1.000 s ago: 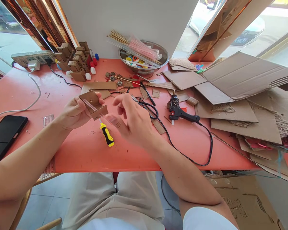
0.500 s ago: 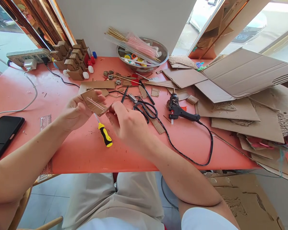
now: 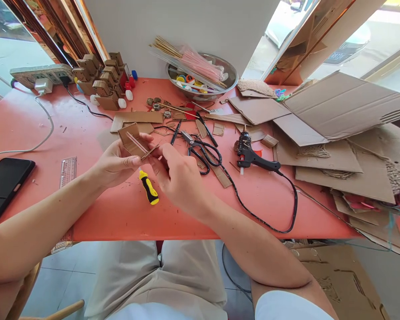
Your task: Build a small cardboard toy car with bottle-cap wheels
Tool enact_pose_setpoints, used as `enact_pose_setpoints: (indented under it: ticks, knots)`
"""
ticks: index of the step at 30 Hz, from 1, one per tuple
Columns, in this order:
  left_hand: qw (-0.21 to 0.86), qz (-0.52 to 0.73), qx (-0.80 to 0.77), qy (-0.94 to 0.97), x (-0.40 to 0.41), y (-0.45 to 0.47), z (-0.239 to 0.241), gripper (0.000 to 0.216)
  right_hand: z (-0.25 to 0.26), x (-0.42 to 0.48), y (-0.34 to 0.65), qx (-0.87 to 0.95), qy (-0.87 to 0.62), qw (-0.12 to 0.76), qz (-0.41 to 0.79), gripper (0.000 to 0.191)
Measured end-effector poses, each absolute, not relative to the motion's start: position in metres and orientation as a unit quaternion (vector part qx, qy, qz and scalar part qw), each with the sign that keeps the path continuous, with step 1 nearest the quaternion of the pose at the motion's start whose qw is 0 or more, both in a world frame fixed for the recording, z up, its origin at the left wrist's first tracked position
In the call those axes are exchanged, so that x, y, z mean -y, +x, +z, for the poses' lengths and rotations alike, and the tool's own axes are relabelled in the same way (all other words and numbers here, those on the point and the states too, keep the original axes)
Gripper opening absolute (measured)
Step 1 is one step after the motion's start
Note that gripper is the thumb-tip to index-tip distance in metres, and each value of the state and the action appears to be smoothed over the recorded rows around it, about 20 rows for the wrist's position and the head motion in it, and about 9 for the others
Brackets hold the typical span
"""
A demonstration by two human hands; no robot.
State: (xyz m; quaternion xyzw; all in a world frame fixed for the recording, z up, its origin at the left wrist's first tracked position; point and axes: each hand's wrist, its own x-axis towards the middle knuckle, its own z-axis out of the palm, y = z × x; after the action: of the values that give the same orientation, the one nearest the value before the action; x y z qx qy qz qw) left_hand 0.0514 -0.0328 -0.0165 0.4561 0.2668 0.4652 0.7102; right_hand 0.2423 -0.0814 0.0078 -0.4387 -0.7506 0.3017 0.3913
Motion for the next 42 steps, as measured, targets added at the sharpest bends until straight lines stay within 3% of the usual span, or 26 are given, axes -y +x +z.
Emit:
enact_pose_setpoints:
  ticks: [42]
  knots:
    - [0.612,0.542,-0.292,0.497,0.027,0.040,-0.024,0.056,0.024,0.080,0.248,0.745,-0.477,0.392,0.253,0.016]
